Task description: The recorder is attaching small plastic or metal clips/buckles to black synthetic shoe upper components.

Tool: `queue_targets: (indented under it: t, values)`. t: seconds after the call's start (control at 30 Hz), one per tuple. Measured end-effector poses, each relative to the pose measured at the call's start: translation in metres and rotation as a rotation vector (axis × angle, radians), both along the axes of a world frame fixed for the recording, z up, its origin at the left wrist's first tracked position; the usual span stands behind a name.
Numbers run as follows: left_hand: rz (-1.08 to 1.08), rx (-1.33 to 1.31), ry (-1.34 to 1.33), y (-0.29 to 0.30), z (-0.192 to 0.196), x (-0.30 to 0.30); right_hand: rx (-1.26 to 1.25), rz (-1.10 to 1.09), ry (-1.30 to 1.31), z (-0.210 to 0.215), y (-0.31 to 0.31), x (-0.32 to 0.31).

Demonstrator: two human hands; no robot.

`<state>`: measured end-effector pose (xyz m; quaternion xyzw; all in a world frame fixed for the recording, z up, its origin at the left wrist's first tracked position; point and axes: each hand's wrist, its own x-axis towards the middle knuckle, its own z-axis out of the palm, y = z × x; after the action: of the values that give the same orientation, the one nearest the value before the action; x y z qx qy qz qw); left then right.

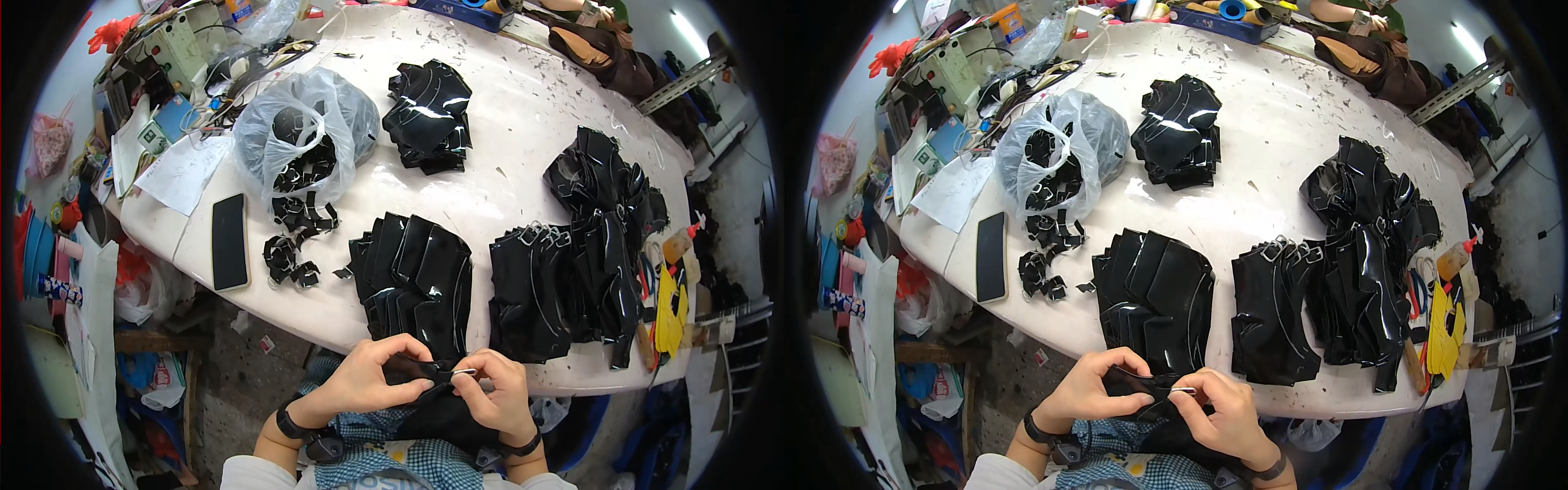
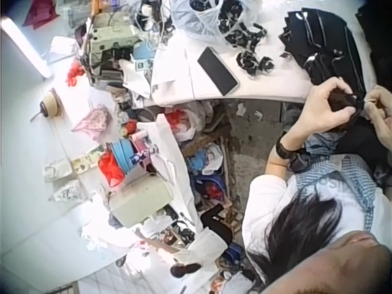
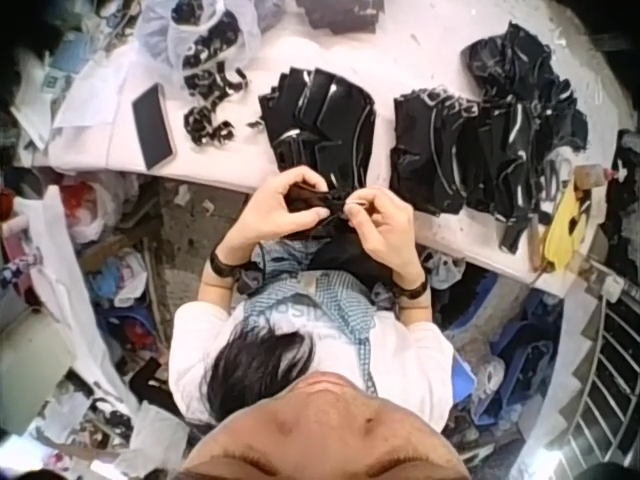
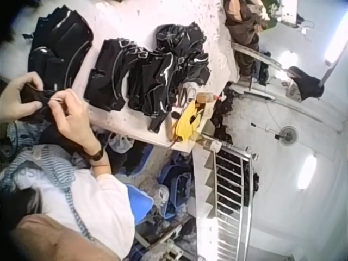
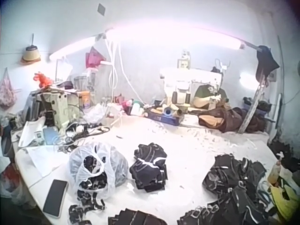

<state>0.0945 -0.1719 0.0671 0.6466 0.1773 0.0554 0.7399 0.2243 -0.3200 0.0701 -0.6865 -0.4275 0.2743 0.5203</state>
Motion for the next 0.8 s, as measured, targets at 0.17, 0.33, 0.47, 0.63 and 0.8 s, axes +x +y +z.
queue_targets:
  t: [0.17, 0.33, 0.47, 0.63, 0.8]
  values:
    - [0.046, 0.072, -0.020, -0.005, 0.002, 0.001, 0.012, 0.000, -0.064, -0.003, 0.002, -0.001]
    - [0.049, 0.166, -0.001, -0.007, 0.004, 0.000, 0.034, -0.010, -0.061, -0.006, 0.001, -0.003]
    - [0.044, 0.261, -0.001, -0.009, 0.004, -0.002, 0.062, 0.018, -0.132, -0.005, 0.001, -0.002]
    - [0.006, 0.304, -0.034, -0.011, 0.002, -0.002, 0.016, 0.006, -0.130, 0.007, 0.006, 0.000]
    - [0.001, 0.408, -0.077, -0.013, -0.001, -0.003, 0.005, 0.147, -0.116, -0.001, -0.001, 0.001]
